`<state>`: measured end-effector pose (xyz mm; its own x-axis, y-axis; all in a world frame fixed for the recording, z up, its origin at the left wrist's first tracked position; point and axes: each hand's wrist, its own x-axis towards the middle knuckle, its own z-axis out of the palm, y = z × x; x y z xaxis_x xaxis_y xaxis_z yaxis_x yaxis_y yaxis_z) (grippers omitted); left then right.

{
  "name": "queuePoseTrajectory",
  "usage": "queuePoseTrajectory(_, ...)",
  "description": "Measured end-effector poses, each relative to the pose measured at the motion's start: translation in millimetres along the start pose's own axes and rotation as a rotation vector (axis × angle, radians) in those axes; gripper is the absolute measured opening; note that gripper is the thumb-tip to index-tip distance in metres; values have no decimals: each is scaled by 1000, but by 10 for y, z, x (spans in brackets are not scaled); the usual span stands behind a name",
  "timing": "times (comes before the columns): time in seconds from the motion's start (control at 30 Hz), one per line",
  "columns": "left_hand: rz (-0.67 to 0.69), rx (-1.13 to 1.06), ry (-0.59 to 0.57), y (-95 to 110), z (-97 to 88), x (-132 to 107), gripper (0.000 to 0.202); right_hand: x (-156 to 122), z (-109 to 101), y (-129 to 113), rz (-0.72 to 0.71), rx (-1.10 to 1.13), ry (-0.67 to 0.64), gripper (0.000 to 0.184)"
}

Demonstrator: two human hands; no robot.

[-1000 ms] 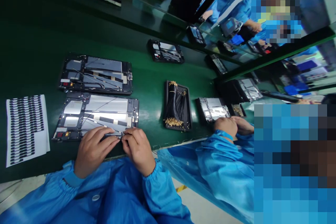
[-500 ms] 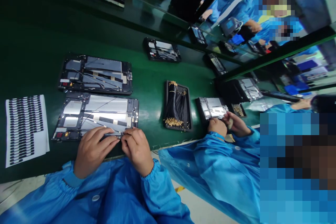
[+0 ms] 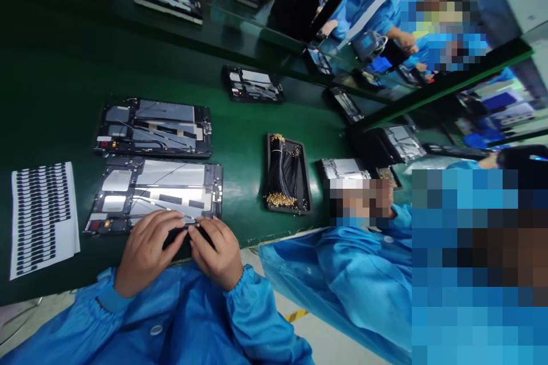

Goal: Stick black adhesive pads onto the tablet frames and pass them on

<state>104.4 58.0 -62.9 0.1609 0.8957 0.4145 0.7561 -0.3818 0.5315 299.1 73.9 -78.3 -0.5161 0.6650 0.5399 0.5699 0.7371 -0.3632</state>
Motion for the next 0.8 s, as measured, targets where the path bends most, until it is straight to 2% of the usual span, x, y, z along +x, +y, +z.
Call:
queuePoseTrajectory(0.17, 14, -75, 44, -9, -11, -5, 17, 55, 29, -61, 23, -65, 14, 45)
queuePoseTrajectory(0.3, -15, 7, 103, -70, -154, -31, 17, 45, -4, -65, 20, -69, -6, 47)
queuePoseTrajectory(0.37, -133, 129, 136, -166, -285, -47, 30, 31, -31, -13, 125, -91, -45, 57)
queuePoseTrajectory(0.43, -289, 248, 152, -292, -412, -64, 58, 18, -42, 74, 295, -120, -96, 74)
queuePoseTrajectory(0.5, -390, 300, 131, -408, -508, -92, 78, 0, -33, 165, 392, -117, -148, 84)
queuePoseTrajectory(0.57, -440, 266, 100, -466, -581, -144, 81, -36, -20, 219, 367, -80, -185, 79)
queuePoseTrajectory(0.63, -528, 173, 102, -435, -663, -222, 75, -87, -36, 217, 307, -36, -175, 73)
queuePoseTrajectory(0.73, -737, 23, 103, -256, -840, -311, 68, -107, -148, 165, 247, -2, -124, 69)
queuePoseTrajectory(0.8, -791, -30, 128, -156, -968, -259, 67, 12, -240, 176, 232, 1, -102, 68)
